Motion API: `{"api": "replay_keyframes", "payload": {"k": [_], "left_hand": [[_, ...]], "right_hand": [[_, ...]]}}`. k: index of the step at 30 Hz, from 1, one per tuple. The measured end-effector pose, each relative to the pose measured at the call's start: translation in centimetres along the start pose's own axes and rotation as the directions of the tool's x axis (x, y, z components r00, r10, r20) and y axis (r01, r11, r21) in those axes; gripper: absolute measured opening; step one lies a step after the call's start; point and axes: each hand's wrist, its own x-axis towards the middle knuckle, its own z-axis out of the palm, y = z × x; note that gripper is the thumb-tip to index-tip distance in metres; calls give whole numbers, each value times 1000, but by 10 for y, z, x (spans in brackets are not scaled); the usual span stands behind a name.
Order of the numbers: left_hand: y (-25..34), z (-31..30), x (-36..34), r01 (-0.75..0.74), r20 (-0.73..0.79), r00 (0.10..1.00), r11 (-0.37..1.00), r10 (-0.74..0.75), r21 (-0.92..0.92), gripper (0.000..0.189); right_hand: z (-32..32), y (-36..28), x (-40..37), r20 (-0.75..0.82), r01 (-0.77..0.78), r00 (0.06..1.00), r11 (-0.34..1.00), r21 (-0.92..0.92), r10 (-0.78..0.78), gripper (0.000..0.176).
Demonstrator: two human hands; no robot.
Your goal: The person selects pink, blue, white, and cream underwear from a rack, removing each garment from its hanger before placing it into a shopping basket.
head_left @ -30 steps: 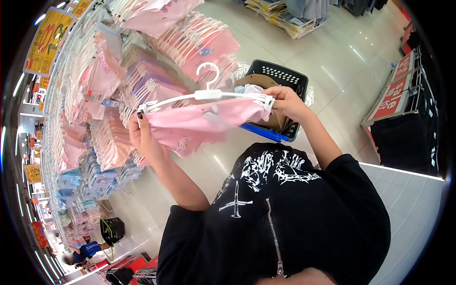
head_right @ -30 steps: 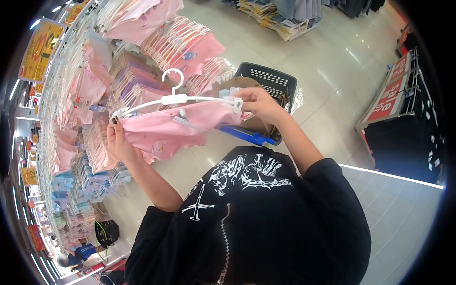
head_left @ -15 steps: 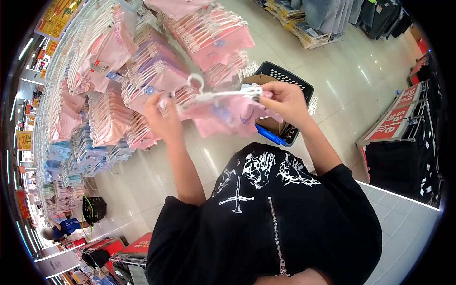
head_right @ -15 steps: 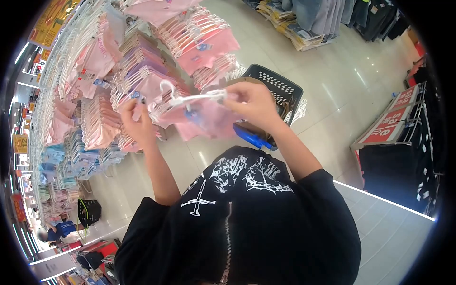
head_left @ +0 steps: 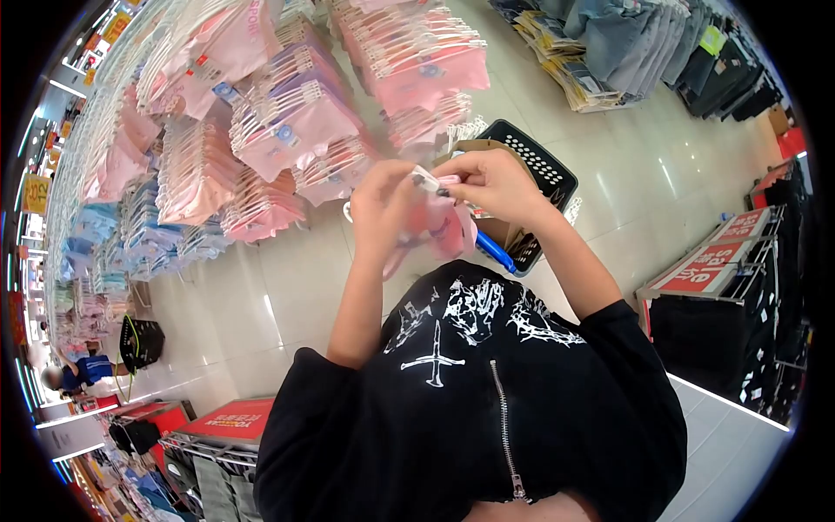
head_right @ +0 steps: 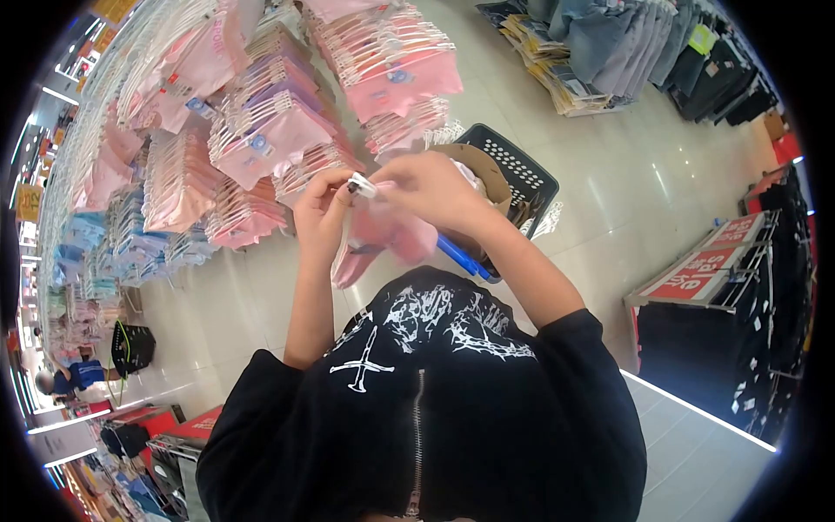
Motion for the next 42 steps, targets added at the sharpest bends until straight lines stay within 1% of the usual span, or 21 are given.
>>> {"api": "replay_keyframes", "payload": {"k": [4,7,8,10,12,15,18,22,27,30,31,33,36,37,39,42], "left_hand": [[3,-6,0,8,-46,999,995,-13,-97,11],[3,-7,3,-11,-61,998,997,7,-73,9],[3,-5,4,-38,-63,997,997,33,-73,8],[5,-2,7,-91,-65,994,993,86,-73,7],[5,-1,10,-109,-79,991,993,105,-54,6],[9,0,14,-154,-98,984,986,148,-58,5],[8,3,19,-193,-95,978,980,188,-45,5],[6,6,24,-224,-97,969,974,226,24,6],[11,11,23,-182,-103,978,983,180,-4,6],[5,9,25,-182,-92,979,983,182,9,6],[3,8,25,-185,-85,979,983,186,17,6],[4,12,25,-166,-77,984,985,162,-40,5],[6,13,25,-109,-50,993,986,104,-123,6],[7,12,25,-84,-38,996,985,80,-150,7],[12,8,26,-76,4,997,994,77,-84,8],[14,5,29,-84,41,996,996,84,-7,9]], "right_hand": [[0,-16,-1,-87,19,996,997,-81,-26,10],[-4,-22,2,-47,69,995,947,-313,-88,12],[-4,-26,3,-49,58,995,916,-397,-84,12],[-5,-27,7,-58,93,990,918,-385,-125,12],[-6,-29,10,-74,121,985,922,-367,-159,14],[-7,-33,12,-100,128,982,949,-289,-163,15],[-9,-48,13,-82,23,996,972,-232,-44,17],[-11,-47,17,-107,80,988,969,-232,-107,19],[-13,-40,19,-168,138,971,971,-197,-172,15],[-14,-41,19,-151,148,973,973,-179,-176,15],[-14,-43,19,-144,158,970,961,-229,-194,14],[-15,-47,19,-128,176,965,929,-326,-228,14],[-17,-48,22,-96,158,975,926,-343,-202,15],[-17,-46,22,-99,181,968,911,-370,-232,14],[-15,-38,24,-100,226,951,877,-424,-293,13],[-21,-29,24,65,118,993,824,-554,-99,14]]}}
